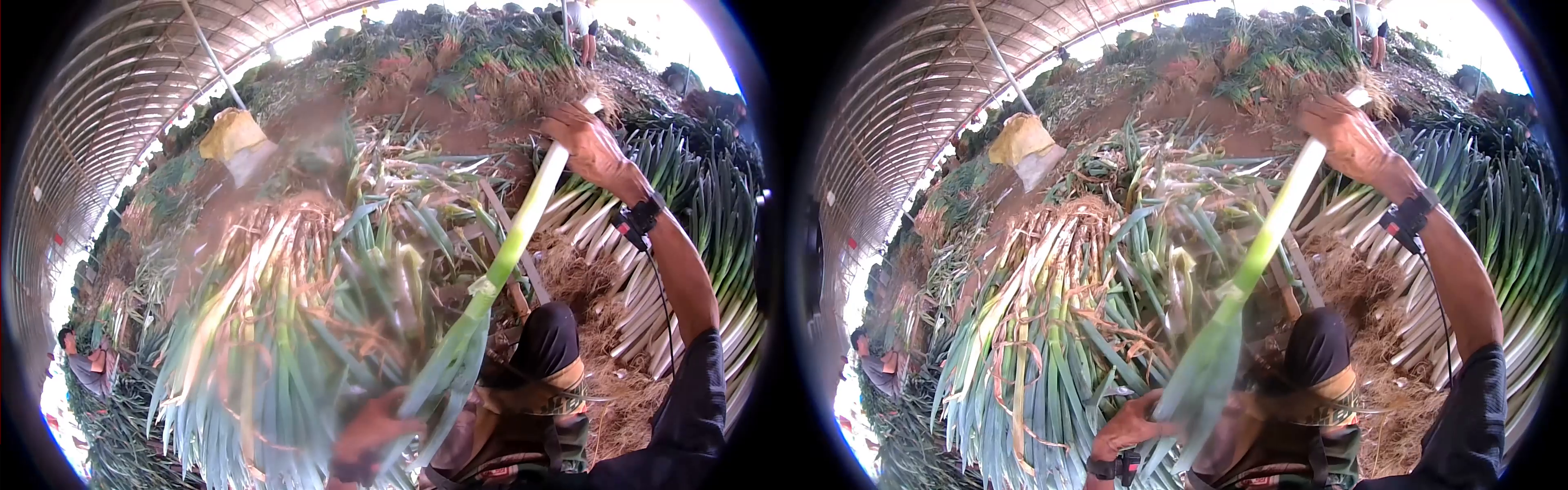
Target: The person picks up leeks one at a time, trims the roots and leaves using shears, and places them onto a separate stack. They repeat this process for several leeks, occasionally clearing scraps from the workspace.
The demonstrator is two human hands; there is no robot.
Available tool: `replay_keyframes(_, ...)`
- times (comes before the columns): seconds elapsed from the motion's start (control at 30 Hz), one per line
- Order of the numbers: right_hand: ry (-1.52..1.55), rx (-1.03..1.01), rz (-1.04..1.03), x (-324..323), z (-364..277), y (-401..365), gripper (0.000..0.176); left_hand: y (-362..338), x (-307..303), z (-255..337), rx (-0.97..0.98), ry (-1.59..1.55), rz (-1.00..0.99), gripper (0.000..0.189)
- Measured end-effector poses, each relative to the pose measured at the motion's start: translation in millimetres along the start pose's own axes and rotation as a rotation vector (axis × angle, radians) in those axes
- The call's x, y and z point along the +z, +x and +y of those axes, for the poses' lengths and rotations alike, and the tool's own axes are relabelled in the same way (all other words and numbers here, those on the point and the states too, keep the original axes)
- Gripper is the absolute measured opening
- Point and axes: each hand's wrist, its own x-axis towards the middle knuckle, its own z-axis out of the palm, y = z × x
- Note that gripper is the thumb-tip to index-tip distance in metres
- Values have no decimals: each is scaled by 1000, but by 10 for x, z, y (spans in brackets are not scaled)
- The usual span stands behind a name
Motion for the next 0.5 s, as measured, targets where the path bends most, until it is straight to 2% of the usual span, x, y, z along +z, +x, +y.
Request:
replay_keyframes(0.07,-5,-6,18,-107,145,-54,53,93,-31,-135,23,-29,35,68)
replay_keyframes(0.1,-9,6,18,-152,181,-90,52,46,-41,134,9,0,33,70)
replay_keyframes(0.2,-3,47,6,-236,247,-264,48,48,-101,280,-61,176,54,67)
replay_keyframes(0.23,-4,63,-2,-295,217,-318,47,140,-110,-63,72,264,150,65)
replay_keyframes(0.27,0,88,-16,-308,251,-445,46,143,-146,-123,-12,260,213,62)
replay_keyframes(0.33,4,124,-40,-337,255,-602,44,152,-309,-492,-97,233,351,56)
replay_keyframes(0.37,5,141,-57,-351,252,-686,43,131,-353,-525,-168,-39,347,53)
replay_keyframes(0.47,8,176,-104,-400,213,-943,40,-11,-362,-586,128,-238,427,51)
replay_keyframes(0.5,10,190,-116,-413,188,-1023,39,-32,-374,-490,75,-198,418,53)
